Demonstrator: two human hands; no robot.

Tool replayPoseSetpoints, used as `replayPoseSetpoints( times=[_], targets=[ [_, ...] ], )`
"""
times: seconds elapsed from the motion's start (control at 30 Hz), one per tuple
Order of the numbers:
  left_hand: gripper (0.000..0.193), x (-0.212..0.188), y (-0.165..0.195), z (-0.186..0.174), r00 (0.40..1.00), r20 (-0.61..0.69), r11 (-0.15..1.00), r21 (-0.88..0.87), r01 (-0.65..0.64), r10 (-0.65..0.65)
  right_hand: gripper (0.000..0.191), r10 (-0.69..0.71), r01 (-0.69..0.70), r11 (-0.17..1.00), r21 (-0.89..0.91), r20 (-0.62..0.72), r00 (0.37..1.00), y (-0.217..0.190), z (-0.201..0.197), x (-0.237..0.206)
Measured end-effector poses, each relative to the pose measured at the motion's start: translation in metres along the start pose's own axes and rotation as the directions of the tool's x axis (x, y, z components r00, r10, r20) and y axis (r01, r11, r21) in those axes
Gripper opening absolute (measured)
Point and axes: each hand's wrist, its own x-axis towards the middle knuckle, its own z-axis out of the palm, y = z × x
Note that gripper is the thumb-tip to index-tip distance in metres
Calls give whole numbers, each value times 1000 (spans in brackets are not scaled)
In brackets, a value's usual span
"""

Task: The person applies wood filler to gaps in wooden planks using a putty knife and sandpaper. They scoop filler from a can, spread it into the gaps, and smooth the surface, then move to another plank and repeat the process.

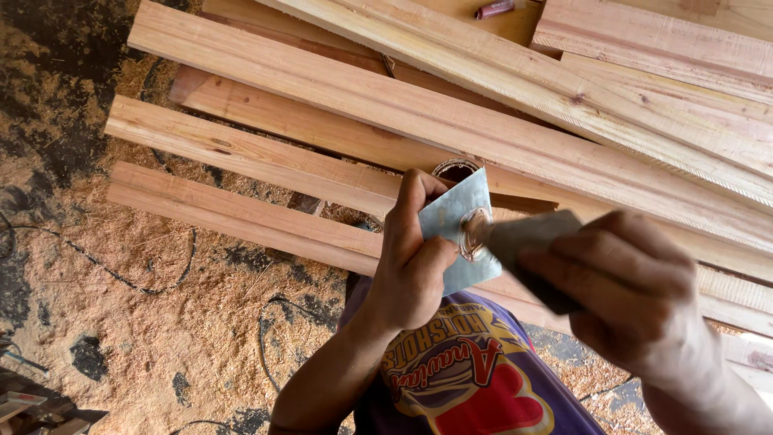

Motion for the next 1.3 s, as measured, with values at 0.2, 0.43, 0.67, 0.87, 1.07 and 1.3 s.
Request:
replayPoseSetpoints(
  times=[0.2, 0.43, 0.67, 0.87, 1.07, 1.3],
  targets=[
    [29, 1, 1, -4, 998, 38, 995, -91, 49, -46, 48, 61, -61, 997, -43, 21, 998, -2, -1, 3],
    [24, 3, 2, -2, 998, 21, 996, -72, 55, -53, 37, 138, -142, 987, -79, -55, 989, -8, -2, 4],
    [25, 4, 2, -1, 997, 36, 993, -99, 70, -67, 40, 162, -162, 987, -7, -9, 987, 0, -1, -10],
    [26, 3, 3, 1, 999, 45, 996, -89, 33, -29, 51, 169, -168, 986, -26, 75, 983, 4, -6, -15],
    [27, 3, 7, 1, 998, 44, 995, -83, 51, -48, 43, 92, -95, 992, 78, 36, 995, 3, -8, -6],
    [30, 0, 2, -4, 996, 46, 986, -148, 81, -75, 39, 124, -125, 989, 82, 14, 992, 4, -1, -1]
  ],
)
